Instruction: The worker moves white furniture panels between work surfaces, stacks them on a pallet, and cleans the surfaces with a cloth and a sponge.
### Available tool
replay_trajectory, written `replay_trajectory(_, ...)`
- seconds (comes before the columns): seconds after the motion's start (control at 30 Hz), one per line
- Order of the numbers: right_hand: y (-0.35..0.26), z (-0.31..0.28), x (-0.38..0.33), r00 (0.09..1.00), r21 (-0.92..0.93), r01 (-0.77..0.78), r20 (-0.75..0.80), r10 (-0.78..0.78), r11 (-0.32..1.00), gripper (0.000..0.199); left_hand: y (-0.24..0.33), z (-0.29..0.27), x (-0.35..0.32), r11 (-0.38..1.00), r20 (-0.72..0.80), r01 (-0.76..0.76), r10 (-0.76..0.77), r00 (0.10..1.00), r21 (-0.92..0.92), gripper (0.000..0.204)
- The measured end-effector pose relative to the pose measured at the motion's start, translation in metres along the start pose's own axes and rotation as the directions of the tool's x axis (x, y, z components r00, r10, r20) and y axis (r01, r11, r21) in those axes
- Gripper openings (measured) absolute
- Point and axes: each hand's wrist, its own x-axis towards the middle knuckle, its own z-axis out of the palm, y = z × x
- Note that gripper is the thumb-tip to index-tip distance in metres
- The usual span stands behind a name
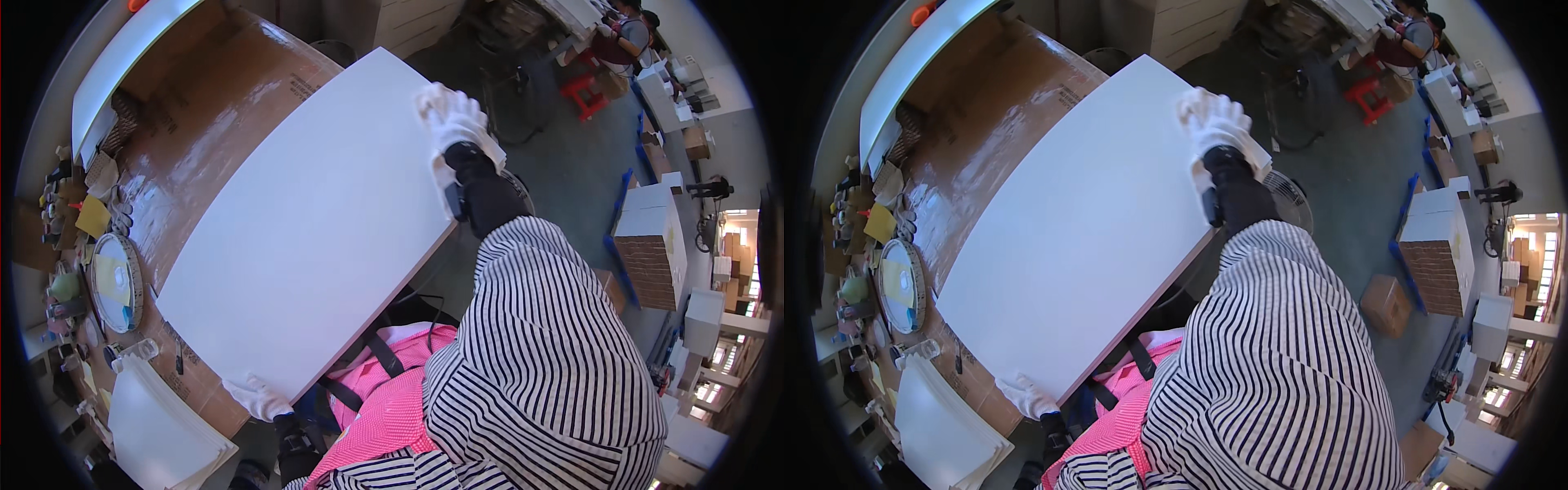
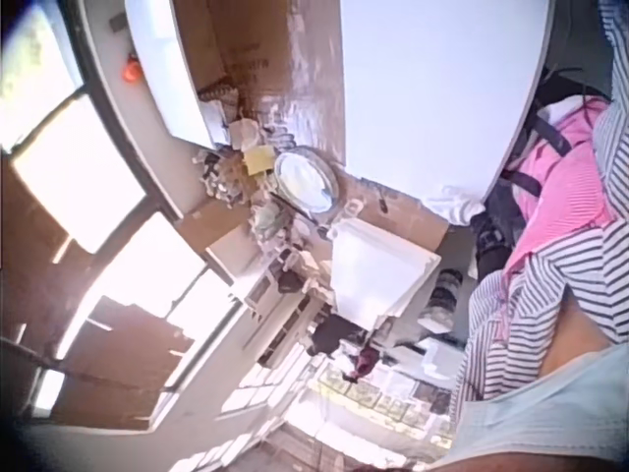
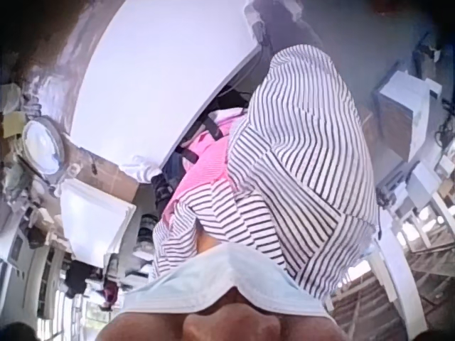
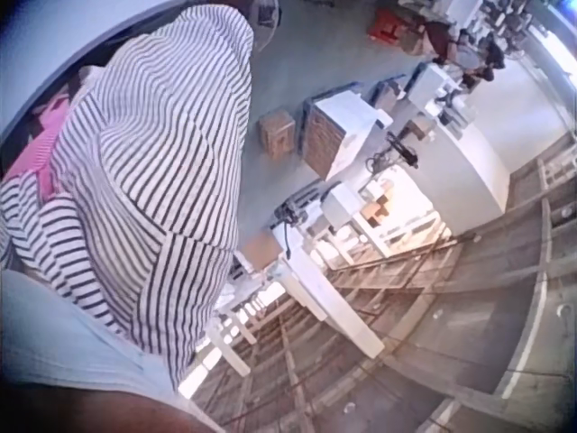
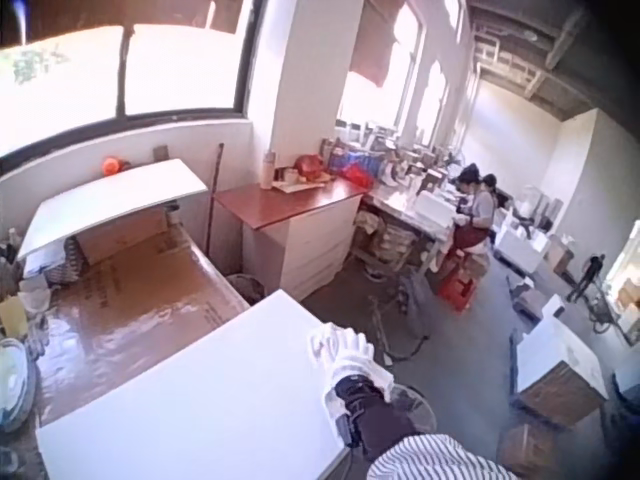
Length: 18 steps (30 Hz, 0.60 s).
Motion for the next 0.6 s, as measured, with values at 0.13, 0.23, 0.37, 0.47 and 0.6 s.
replay_trajectory(0.13, 0.053, 0.0, -0.063, 0.985, -0.106, -0.073, -0.166, 0.054, 0.992, 0.068, 0.022, 0.004, 0.002, 0.999, -0.011, 0.008, -0.008, 1.0, -0.046, 0.057)
replay_trajectory(0.23, 0.003, -0.01, -0.127, 0.987, -0.186, 0.157, -0.016, -0.163, 0.97, 0.067, 0.009, 0.005, 0.008, 0.999, -0.048, -0.018, 0.016, 0.999, -0.041, 0.056)
replay_trajectory(0.37, -0.109, -0.046, -0.215, 0.695, 0.307, 0.652, 0.124, -0.708, 0.693, 0.066, -0.001, -0.018, 0.005, 0.99, -0.106, 0.009, -0.025, 0.994, -0.143, 0.057)
replay_trajectory(0.47, -0.151, -0.073, -0.173, 0.368, 0.651, 0.65, 0.18, -0.912, 0.391, 0.046, 0.003, -0.011, 0.007, 1.0, -0.156, 0.009, -0.014, 0.988, -0.03, 0.059)
replay_trajectory(0.6, -0.119, 0.015, -0.056, 0.921, 0.012, 0.391, 0.001, -0.391, 0.921, 0.057, 0.015, -0.009, 0.007, 0.998, -0.086, -0.016, 0.02, 0.996, 0.053, 0.062)
